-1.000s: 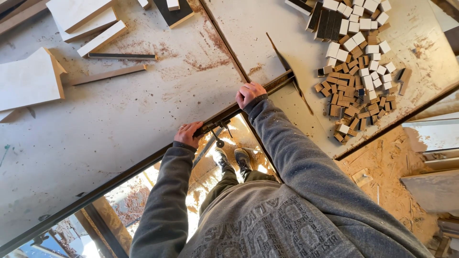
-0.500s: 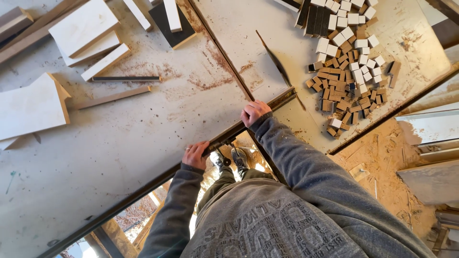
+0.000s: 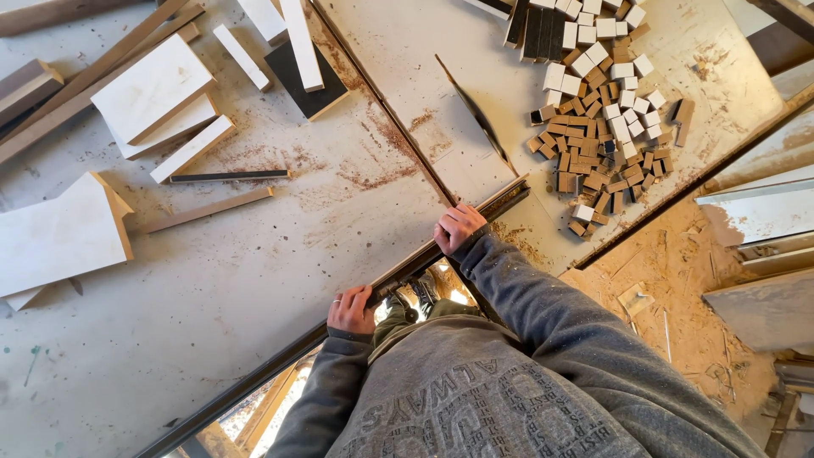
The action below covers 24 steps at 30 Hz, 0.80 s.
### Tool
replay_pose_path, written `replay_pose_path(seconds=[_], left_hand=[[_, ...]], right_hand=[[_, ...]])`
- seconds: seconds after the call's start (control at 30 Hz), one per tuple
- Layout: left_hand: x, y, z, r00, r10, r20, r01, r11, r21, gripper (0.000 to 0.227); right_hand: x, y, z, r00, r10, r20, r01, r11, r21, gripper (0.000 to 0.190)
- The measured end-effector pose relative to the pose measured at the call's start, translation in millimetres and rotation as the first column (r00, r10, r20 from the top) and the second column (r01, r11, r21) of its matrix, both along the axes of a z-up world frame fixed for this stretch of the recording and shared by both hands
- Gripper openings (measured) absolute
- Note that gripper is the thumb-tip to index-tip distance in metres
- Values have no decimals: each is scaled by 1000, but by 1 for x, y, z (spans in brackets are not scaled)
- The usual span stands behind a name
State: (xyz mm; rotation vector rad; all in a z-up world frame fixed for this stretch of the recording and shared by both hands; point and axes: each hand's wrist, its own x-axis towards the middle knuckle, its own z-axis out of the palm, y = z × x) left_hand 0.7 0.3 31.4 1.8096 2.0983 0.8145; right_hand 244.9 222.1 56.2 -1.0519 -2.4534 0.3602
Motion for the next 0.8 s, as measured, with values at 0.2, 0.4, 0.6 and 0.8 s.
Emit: replay_pose_path(seconds=[0.2,0.4,0.6,0.8], left_hand=[[-1,11,11,986,-165,-4,165,986,5,56],[-2,12,1,974,-226,-3,226,974,-8,58],[-1,12,-1,978,-210,20,210,977,-29,60],[-1,8,-9,979,-205,3,205,977,-52,64]], right_hand=[[0,1,3,1000,5,-24,-5,1000,16,19],[3,0,-9,1000,-7,-9,7,1000,22,20],[4,1,-12,1000,3,-13,-2,1000,24,22],[4,0,-9,1000,-4,-26,6,999,48,22]])
